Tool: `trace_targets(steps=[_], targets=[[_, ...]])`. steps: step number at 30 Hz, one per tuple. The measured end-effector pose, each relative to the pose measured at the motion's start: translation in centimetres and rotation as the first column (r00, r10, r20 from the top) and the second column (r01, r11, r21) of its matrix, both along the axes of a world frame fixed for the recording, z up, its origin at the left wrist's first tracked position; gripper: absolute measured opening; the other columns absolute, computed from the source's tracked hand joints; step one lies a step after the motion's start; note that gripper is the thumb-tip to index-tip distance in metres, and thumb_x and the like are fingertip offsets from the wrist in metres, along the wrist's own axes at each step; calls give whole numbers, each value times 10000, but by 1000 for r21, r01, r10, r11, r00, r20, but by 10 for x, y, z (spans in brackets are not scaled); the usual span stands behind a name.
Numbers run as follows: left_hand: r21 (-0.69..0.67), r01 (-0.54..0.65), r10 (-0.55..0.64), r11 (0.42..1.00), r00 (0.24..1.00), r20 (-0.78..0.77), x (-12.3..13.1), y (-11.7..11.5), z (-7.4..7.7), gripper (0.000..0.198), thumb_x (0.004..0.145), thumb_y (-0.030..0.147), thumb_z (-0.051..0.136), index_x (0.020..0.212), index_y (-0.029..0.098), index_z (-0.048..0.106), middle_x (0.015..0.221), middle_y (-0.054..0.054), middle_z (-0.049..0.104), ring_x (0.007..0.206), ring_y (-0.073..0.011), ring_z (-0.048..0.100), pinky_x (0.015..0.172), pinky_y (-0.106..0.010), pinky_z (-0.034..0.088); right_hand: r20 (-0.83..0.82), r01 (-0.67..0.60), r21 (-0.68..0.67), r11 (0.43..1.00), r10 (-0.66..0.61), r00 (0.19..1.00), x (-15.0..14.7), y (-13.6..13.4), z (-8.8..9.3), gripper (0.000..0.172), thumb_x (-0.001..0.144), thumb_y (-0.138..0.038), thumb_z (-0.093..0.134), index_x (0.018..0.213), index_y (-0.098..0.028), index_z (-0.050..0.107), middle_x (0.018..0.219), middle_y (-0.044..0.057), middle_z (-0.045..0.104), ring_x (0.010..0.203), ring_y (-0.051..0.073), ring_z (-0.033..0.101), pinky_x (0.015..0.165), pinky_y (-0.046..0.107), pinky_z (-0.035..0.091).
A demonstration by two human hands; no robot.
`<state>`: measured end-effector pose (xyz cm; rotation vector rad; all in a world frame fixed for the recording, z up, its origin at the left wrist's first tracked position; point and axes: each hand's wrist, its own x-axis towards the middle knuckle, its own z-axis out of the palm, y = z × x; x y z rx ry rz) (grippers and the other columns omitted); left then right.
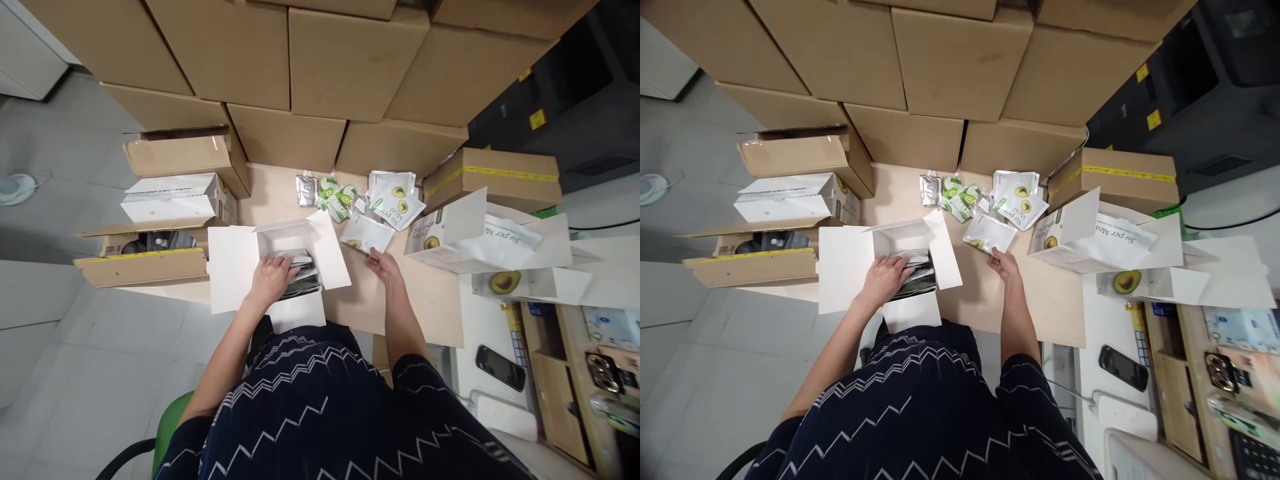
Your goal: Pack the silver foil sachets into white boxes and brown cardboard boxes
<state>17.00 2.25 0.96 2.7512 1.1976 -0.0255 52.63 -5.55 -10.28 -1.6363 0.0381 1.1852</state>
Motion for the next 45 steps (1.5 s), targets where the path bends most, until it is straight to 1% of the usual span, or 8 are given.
trace_targets(steps=[8,18,23,27,30,33,37,45], targets=[[-37,3,-4,999,1000,-11,1,0,4,425,1011,455,388,1208,175,639,1067,-131,727,1004,-272,664,933,-412,412,273,-377,-41,925,374,886,-35,-27,46,311,811,-509,612,672,-239,547,655,67,641,652,189,635,671,343,508],[-31,-8,7,999,1000,-19,1,-3,5,431,1012,458,385,1211,167,633,1068,-134,724,989,-275,658,919,-406,404,446,-311,21,950,269,854,-18,-3,40,290,657,-451,700,822,-236,596,678,37,677,608,176,597,584,306,511],[-37,-20,20,999,1000,-4,2,-3,2,407,1007,452,414,1195,174,642,1040,-132,728,987,-267,666,924,-406,406,848,-336,68,939,123,515,-14,6,118,435,798,-489,607,1093,-174,656,1080,103,711,1022,233,658,946,435,524],[-42,-29,29,999,1000,-13,3,-3,2,398,1010,446,411,1172,171,648,1041,-126,730,998,-260,670,932,-396,403,916,-407,201,891,-24,400,-42,11,191,406,868,-513,574,1150,-235,664,1094,78,703,1063,243,657,939,441,532],[-57,-39,38,998,999,-6,3,-4,2,398,1012,447,407,1158,168,649,1040,-131,731,996,-261,672,929,-397,404,916,-585,209,784,52,397,-74,18,223,329,862,-492,616,1085,-266,703,1014,45,719,995,242,676,886,407,551],[-71,-40,42,997,999,18,2,-4,2,390,1009,447,415,1152,172,651,1025,-135,731,976,-260,675,919,-398,407,917,-815,63,577,290,276,-105,37,230,264,885,-432,609,1075,-291,726,1021,27,732,1005,247,673,903,401,538],[-75,-39,42,996,999,32,2,-4,2,382,1001,444,434,1154,173,656,1008,-136,730,950,-259,677,908,-399,414,870,-945,-173,276,493,-15,-137,74,212,287,936,-290,523,1164,-307,695,1155,10,715,1123,248,628,971,393,481],[-63,-49,51,997,998,37,3,-5,3,368,992,413,459,1103,145,685,983,-156,730,960,-280,673,907,-413,430,575,-818,-562,-122,653,-492,-180,128,155,332,892,-159,506,1197,-217,623,1161,55,707,1029,232,628,790,258,431]])
